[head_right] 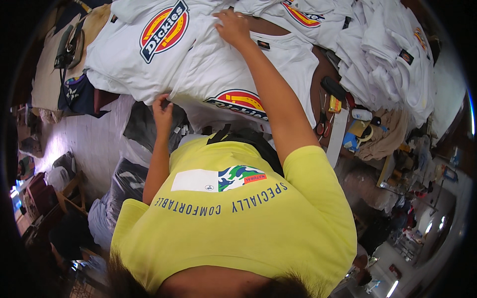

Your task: The person lifts, unfolds, and aligns white t-shirts on a stack, using shears to trim loose threads from the labels and seams.

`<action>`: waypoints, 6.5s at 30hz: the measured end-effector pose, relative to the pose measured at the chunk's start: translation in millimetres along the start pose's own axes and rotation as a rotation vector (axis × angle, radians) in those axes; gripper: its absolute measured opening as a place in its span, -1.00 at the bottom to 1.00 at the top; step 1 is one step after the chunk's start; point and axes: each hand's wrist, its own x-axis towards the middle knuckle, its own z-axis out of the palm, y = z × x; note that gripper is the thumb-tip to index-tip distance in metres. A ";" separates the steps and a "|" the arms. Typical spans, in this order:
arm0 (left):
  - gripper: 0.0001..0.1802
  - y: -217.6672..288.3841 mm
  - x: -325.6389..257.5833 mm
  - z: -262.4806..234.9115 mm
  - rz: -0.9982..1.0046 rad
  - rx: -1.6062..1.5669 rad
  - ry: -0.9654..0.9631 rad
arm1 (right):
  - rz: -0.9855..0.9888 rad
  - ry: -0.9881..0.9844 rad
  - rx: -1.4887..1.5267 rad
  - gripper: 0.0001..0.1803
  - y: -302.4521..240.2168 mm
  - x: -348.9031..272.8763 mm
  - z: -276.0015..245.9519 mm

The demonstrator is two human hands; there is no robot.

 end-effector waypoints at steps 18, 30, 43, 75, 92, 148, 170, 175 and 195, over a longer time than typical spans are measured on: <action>-0.67 67.5 -73.6 5.4 0.609 0.382 -0.611 | 0.107 0.067 -0.259 -0.73 47.1 -125.7 -88.8; -0.67 69.4 -97.5 33.2 0.637 0.565 -0.954 | 0.501 0.122 0.243 -0.77 66.2 -174.7 -79.9; -0.61 68.8 -118.6 48.6 0.574 0.626 -0.889 | 0.464 0.100 0.290 -0.76 87.5 -165.7 -72.6; -0.44 124.3 -5.1 2.3 -0.342 -0.586 -0.422 | 0.770 0.008 1.248 -0.83 98.9 -108.0 -215.6; -0.57 61.1 49.2 32.8 -0.349 -0.324 -0.280 | -0.041 -0.144 0.461 -0.61 -28.3 -132.5 -64.2; -0.55 82.5 58.0 9.4 -0.062 0.690 -0.501 | 1.194 0.425 0.581 -0.38 14.4 -435.7 -138.0; -0.59 94.8 108.3 94.4 0.195 0.535 -0.467 | 1.178 0.442 0.803 -0.77 60.0 -312.6 -218.0; -0.54 102.4 134.5 139.1 0.088 0.658 -0.731 | 1.241 0.345 0.900 -0.69 109.6 -276.1 -201.1; -0.57 86.0 213.0 145.7 -0.822 -0.866 -0.727 | 1.230 0.040 1.917 -0.45 182.7 -190.4 -153.2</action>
